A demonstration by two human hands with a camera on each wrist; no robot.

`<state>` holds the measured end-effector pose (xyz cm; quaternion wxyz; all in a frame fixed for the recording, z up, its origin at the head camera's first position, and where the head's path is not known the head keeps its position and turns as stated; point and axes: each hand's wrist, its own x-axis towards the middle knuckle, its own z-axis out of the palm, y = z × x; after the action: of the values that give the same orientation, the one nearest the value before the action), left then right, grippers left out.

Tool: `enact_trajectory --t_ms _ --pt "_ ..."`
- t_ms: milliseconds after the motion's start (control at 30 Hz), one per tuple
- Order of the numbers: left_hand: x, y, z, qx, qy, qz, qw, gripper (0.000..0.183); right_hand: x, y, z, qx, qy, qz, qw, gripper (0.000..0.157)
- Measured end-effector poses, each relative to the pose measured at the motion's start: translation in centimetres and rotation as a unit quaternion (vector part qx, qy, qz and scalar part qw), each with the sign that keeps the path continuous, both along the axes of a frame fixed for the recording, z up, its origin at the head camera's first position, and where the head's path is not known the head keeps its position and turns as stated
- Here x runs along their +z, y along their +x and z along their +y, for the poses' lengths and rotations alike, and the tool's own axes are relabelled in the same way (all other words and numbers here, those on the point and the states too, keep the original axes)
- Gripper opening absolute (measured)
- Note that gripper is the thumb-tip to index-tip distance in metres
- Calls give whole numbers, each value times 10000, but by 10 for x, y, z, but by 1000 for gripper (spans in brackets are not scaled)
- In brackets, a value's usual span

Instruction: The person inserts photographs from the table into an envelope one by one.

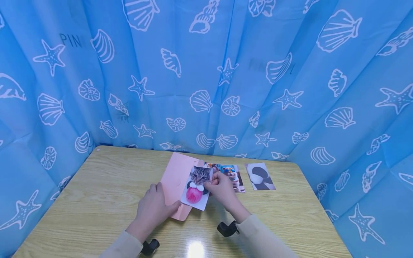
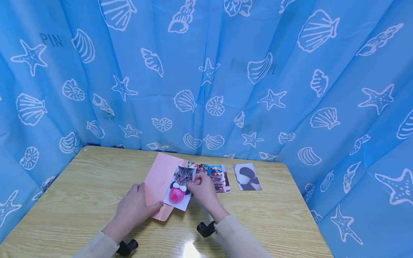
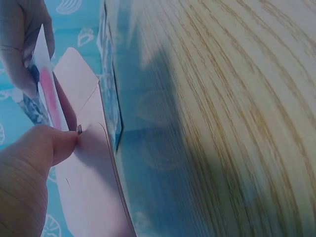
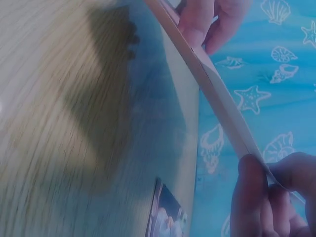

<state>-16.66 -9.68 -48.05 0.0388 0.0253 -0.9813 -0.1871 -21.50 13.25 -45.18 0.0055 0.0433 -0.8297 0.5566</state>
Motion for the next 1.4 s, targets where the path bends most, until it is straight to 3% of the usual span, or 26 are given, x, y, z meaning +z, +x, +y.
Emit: enact_trajectory --t_ms 133,433,733,1000,1233,1400 --pt "-1 0 0 -38 -22 39 10000 106 0 2 -4 160 -185 -19 9997 26" --pt "-2 0 -1 -36 -33 156 9999 106 11 15 -19 36 -488 200 9986 26" --pt "-1 0 1 -1 12 69 10000 108 2 10 -22 -36 278 122 9995 27" --pt "5 3 7 -12 61 84 9999 108 -5 0 -25 -196 76 -155 9997 30" --pt "1 2 8 -22 20 225 9997 107 -9 0 -30 -220 1025 461 9934 27" --pt "1 3 11 -2 21 212 9998 110 -12 1 -38 -208 1047 405 9935 30"
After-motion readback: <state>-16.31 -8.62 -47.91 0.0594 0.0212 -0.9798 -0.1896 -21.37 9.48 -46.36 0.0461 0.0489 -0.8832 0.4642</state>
